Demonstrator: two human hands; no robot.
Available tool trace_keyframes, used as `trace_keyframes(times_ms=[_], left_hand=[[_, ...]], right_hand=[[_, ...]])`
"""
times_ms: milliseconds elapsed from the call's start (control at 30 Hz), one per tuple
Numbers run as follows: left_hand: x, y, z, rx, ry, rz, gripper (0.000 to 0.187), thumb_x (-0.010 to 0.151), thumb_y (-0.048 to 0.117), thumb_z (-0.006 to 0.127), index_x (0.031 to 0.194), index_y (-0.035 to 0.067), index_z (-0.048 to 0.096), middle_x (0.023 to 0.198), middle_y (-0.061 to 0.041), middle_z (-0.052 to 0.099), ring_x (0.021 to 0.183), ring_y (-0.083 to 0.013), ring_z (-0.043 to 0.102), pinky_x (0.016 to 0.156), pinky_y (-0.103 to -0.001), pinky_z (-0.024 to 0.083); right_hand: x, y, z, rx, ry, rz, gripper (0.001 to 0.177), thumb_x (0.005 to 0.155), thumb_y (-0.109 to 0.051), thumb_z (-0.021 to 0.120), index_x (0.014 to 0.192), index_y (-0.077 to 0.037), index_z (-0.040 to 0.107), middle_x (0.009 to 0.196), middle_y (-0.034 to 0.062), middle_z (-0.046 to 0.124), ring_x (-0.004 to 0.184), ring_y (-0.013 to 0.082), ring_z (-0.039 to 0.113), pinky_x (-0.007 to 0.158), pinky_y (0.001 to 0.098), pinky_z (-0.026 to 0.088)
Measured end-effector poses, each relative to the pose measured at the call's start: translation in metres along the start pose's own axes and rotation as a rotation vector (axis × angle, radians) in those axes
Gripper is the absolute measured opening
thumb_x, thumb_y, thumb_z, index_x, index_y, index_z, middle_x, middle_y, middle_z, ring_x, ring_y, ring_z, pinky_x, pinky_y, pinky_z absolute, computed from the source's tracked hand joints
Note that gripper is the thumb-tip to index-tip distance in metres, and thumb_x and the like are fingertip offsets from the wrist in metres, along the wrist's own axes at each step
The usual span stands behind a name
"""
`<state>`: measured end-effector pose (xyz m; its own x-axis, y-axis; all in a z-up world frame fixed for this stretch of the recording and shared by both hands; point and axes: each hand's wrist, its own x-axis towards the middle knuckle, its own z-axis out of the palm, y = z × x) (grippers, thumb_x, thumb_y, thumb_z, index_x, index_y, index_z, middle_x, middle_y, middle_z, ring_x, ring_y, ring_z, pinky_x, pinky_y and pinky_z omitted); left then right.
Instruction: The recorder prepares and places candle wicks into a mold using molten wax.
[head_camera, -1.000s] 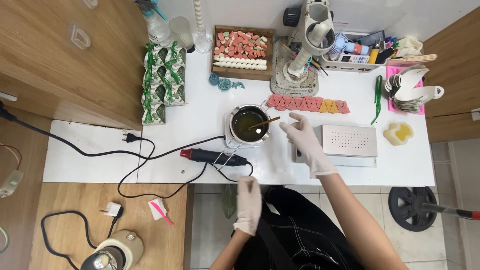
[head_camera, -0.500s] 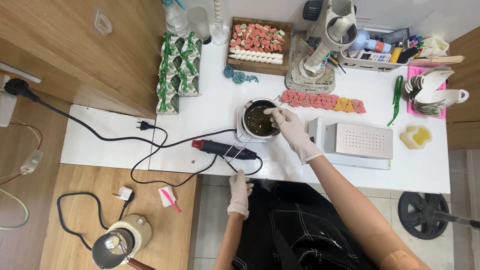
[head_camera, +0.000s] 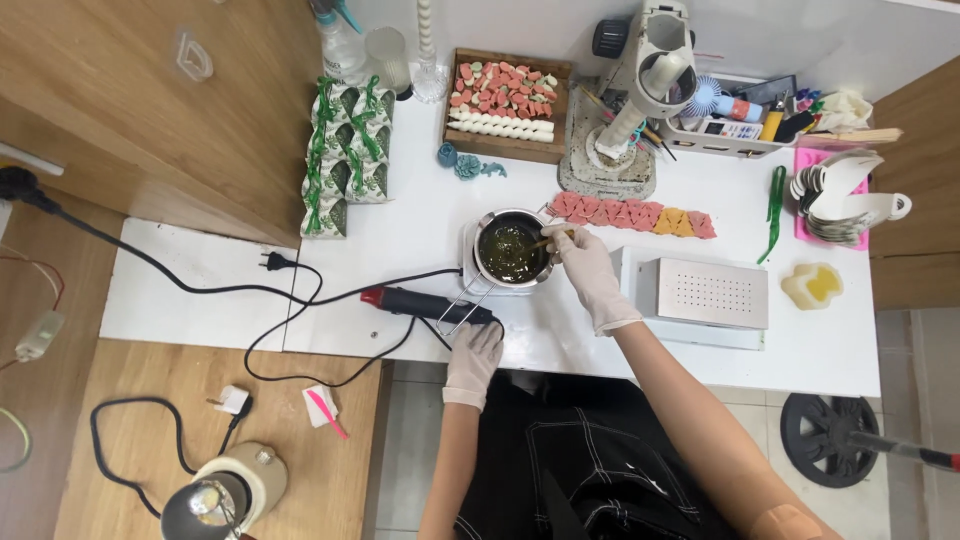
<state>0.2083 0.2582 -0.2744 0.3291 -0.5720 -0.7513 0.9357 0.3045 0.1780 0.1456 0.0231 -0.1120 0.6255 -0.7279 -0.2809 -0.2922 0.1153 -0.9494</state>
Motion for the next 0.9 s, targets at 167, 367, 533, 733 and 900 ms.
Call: trace_keyframes(times_ms=[167, 367, 533, 733, 900], left_hand=[[0.013, 0.010, -0.013, -0.092, 0.035, 0.136, 0.057, 0.101, 0.035, 0.049, 0.146, 0.002, 0.040, 0.148, -0.019, 0.056, 0.136, -0.0320, 0.056, 0.112, -0.043, 0.043], [-0.015, 0.023, 0.017, -0.034, 0.030, 0.400, 0.047, 0.102, 0.034, 0.049, 0.143, 0.010, 0.045, 0.147, -0.011, 0.055, 0.133, -0.0271, 0.057, 0.113, -0.041, 0.038], [-0.070, 0.011, 0.043, 0.300, 0.304, 0.463, 0.037, 0.099, 0.027, 0.055, 0.129, 0.006, 0.059, 0.116, -0.005, 0.071, 0.107, -0.0223, 0.067, 0.093, -0.033, 0.045], [-0.123, 0.060, 0.041, 0.763, 1.012, 1.040, 0.029, 0.098, 0.026, 0.067, 0.109, 0.000, 0.069, 0.099, -0.011, 0.070, 0.089, -0.0259, 0.066, 0.085, -0.036, 0.051], [-0.103, 0.110, 0.021, 1.283, 1.128, 0.975, 0.036, 0.090, 0.035, 0.070, 0.115, 0.009, 0.073, 0.105, -0.016, 0.069, 0.094, -0.0335, 0.066, 0.082, -0.044, 0.051]], right_hand=[[0.005, 0.003, -0.014, 0.023, -0.030, 0.024, 0.025, 0.106, -0.017, 0.050, 0.113, -0.005, 0.072, 0.096, 0.0035, 0.072, 0.080, 0.0096, 0.061, 0.075, 0.0249, 0.052], [0.014, -0.001, -0.028, -0.054, -0.120, 0.011, 0.028, 0.106, -0.019, 0.048, 0.126, -0.010, 0.066, 0.098, 0.0036, 0.071, 0.078, 0.0099, 0.062, 0.075, 0.0259, 0.050], [0.009, 0.005, -0.044, -0.003, -0.063, 0.080, 0.040, 0.106, -0.023, 0.051, 0.141, -0.004, 0.051, 0.107, 0.0085, 0.069, 0.084, 0.0119, 0.065, 0.077, 0.0269, 0.053], [-0.059, -0.016, -0.065, -0.021, 0.032, -0.124, 0.047, 0.105, -0.015, 0.052, 0.149, -0.001, 0.045, 0.104, 0.0064, 0.060, 0.087, 0.0110, 0.058, 0.077, 0.0269, 0.047], [-0.110, -0.044, -0.082, 0.050, 0.037, -0.141, 0.043, 0.106, -0.014, 0.053, 0.146, -0.002, 0.050, 0.099, 0.0029, 0.058, 0.087, 0.0097, 0.055, 0.079, 0.0255, 0.045]])
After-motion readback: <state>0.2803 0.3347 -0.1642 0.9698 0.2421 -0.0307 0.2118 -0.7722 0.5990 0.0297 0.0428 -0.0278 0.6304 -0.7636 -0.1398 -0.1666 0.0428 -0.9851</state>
